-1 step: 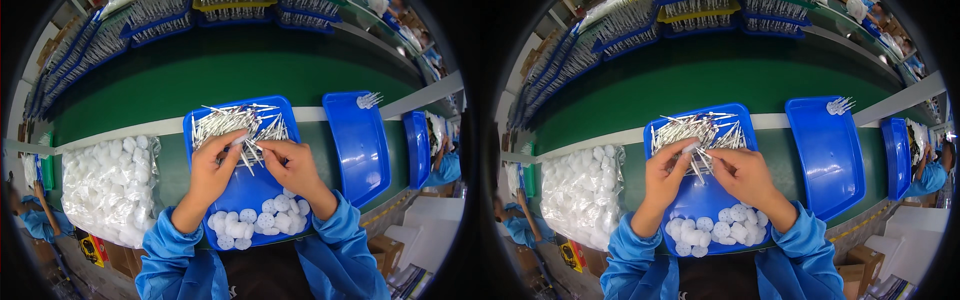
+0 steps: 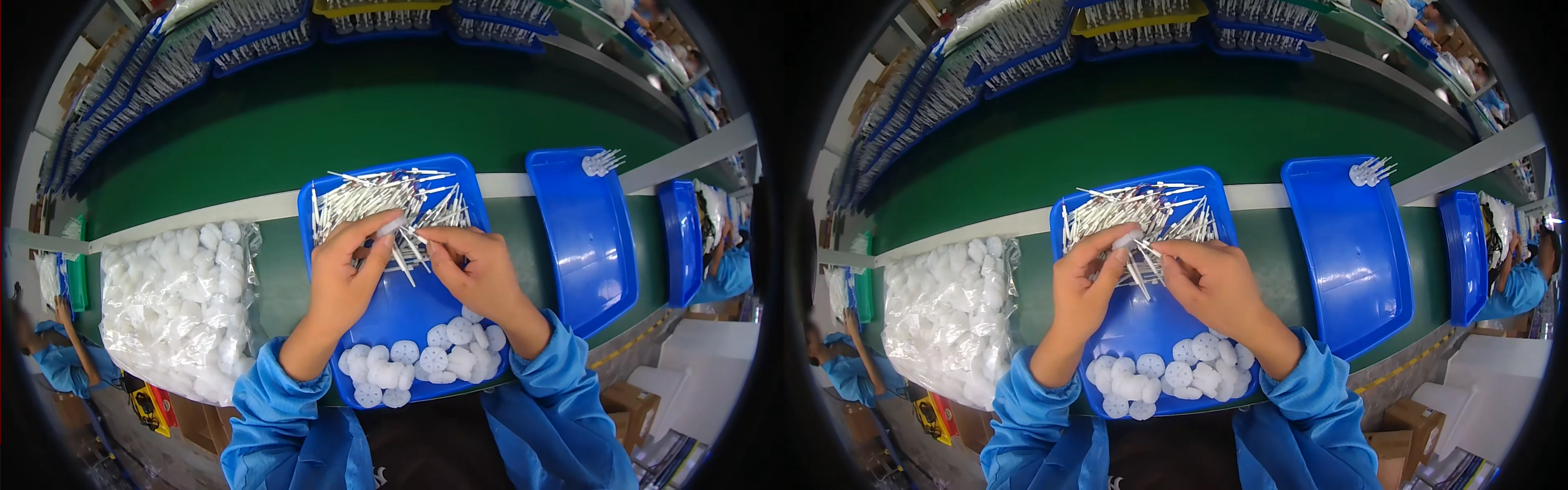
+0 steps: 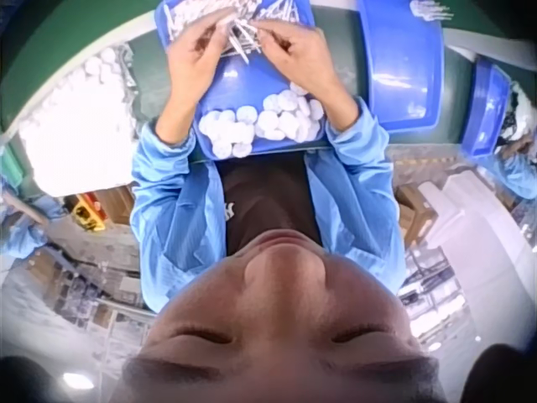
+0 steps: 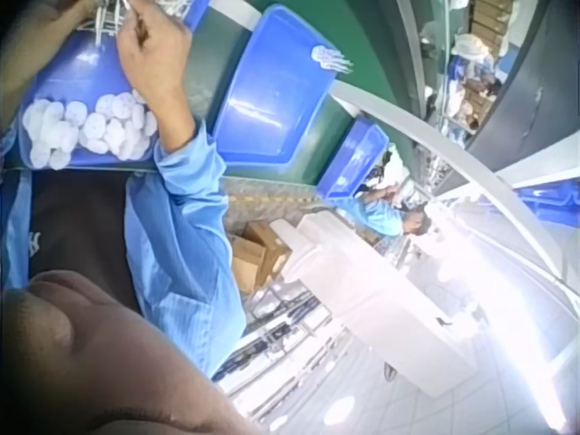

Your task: The person inserts white plastic sticks into white cotton bobbins one by one. They pick up a bobbin and a stick, insert the stick into the bobbin, and place the finished swab into a blue tray. The process is repeated continuously throughout the video.

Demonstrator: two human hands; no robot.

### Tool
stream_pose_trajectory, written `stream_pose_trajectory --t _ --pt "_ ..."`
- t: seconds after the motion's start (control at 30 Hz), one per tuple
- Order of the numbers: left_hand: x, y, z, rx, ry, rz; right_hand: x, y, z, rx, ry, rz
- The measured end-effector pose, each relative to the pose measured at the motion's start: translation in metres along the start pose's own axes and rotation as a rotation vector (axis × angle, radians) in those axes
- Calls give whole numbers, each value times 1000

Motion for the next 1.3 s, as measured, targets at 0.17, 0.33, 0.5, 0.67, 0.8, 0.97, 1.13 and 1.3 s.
stream_pose_trajectory --t 0.17,0.33,0.5,0.67,0.8,0.97,1.13,1.3 --pt "2 23 -1 -330 -50 -169 1 10 -6 -7 36 15" --pt "9 25 -6 -533 -10 -315 0 7 -8 255 132 161" --pt "11 29 -8 -559 -3 -341 -3 2 -3 393 162 352" --pt "16 26 -12 -489 25 -266 -5 10 -5 311 127 371" --pt "3 24 -4 -324 -20 -204 -2 8 -6 185 169 267" --pt "0 30 3 -336 -28 -235 -11 0 6 69 154 337" --pt "2 37 -1 -451 31 -498 -6 3 1 -227 -4 99" --pt "5 38 -3 -493 67 -578 -1 4 -5 -293 12 43"
Point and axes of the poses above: each hand's wrist, its own x-axis away from the middle knuckle, its own z-axis out of the back of the hand, y = z × x, the point moved 2 cm from there along -x, towards the middle knuckle, and after that the axes turned 3 degrees about z, right-handed, at the moved point
